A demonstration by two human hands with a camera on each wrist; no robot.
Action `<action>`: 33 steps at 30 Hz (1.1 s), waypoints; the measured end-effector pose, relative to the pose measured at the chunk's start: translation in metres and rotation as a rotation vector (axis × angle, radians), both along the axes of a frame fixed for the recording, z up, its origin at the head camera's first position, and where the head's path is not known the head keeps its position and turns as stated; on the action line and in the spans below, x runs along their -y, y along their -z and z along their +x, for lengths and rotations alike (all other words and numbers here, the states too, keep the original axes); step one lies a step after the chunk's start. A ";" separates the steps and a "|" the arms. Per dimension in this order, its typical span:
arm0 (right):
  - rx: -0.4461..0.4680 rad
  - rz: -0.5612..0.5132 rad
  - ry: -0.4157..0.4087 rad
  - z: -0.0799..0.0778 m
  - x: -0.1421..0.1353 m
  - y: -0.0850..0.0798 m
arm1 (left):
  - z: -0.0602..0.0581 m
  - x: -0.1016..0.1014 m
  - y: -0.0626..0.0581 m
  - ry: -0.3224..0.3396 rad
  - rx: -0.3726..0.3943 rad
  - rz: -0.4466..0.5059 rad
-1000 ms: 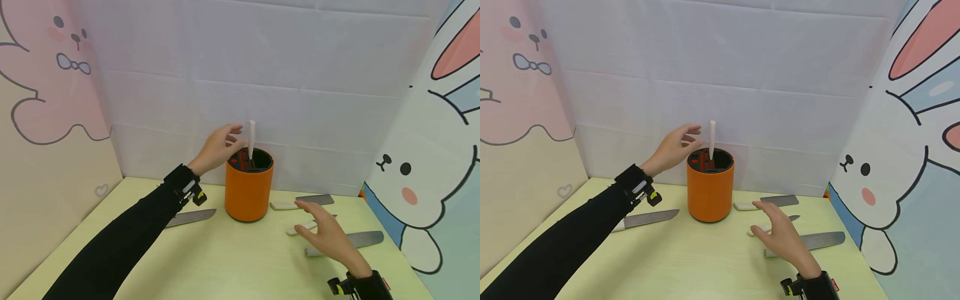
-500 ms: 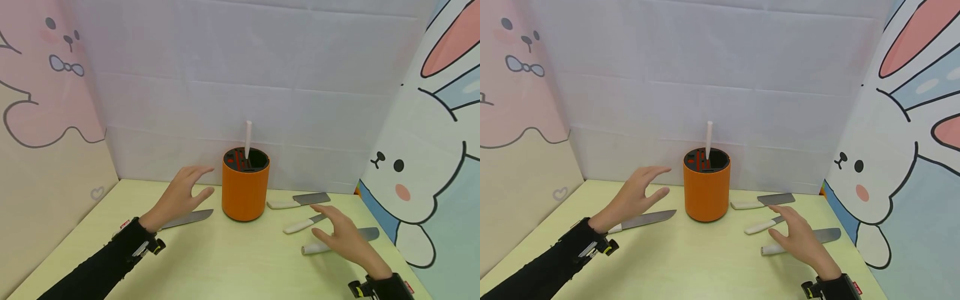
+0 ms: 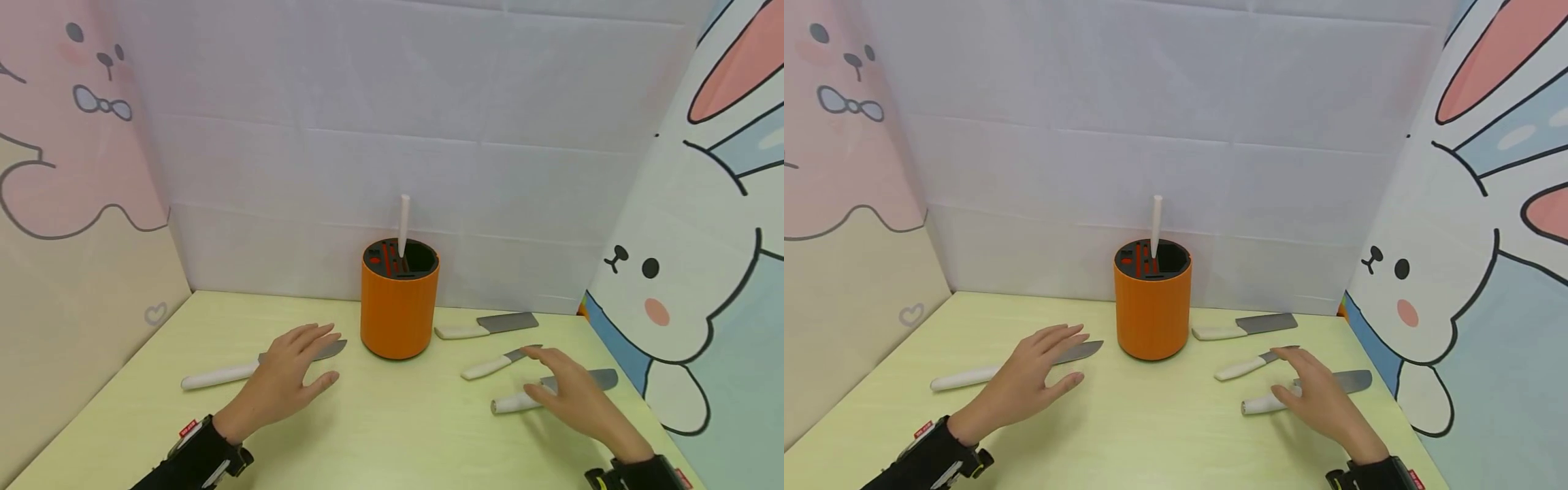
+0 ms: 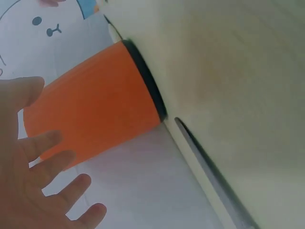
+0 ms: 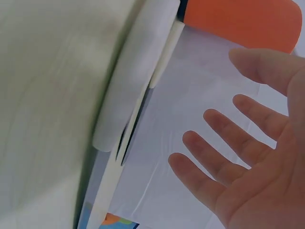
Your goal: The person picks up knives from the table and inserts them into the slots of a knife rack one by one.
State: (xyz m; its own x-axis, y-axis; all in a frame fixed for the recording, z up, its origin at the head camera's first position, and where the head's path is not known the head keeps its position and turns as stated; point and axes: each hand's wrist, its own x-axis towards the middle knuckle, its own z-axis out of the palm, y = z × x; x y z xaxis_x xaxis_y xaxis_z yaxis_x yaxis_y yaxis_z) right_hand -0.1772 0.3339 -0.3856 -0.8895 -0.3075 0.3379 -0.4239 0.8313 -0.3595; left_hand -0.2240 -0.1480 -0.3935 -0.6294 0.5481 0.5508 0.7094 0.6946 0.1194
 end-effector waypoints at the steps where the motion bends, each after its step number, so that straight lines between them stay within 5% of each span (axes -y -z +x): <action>1: 0.008 0.007 0.006 0.000 -0.001 0.002 | 0.002 0.000 0.004 -0.004 0.002 -0.013; 15: -0.048 0.038 -0.057 -0.002 -0.014 0.028 | 0.006 0.006 0.036 -0.010 0.015 -0.032; 22: -0.058 0.116 -0.040 0.001 -0.016 0.029 | 0.007 0.006 0.033 -0.014 0.029 -0.034; 33: -0.036 0.231 -0.122 -0.010 -0.022 0.027 | 0.005 0.005 0.028 -0.016 0.047 -0.028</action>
State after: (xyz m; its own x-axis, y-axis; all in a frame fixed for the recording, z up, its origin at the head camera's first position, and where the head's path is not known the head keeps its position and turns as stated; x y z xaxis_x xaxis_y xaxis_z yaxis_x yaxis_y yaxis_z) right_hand -0.1870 0.3561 -0.4126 -0.8297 -0.4845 0.2771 -0.5352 0.8316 -0.1486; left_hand -0.2186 -0.1534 -0.4214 -0.6633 0.5520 0.5053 0.6919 0.7097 0.1328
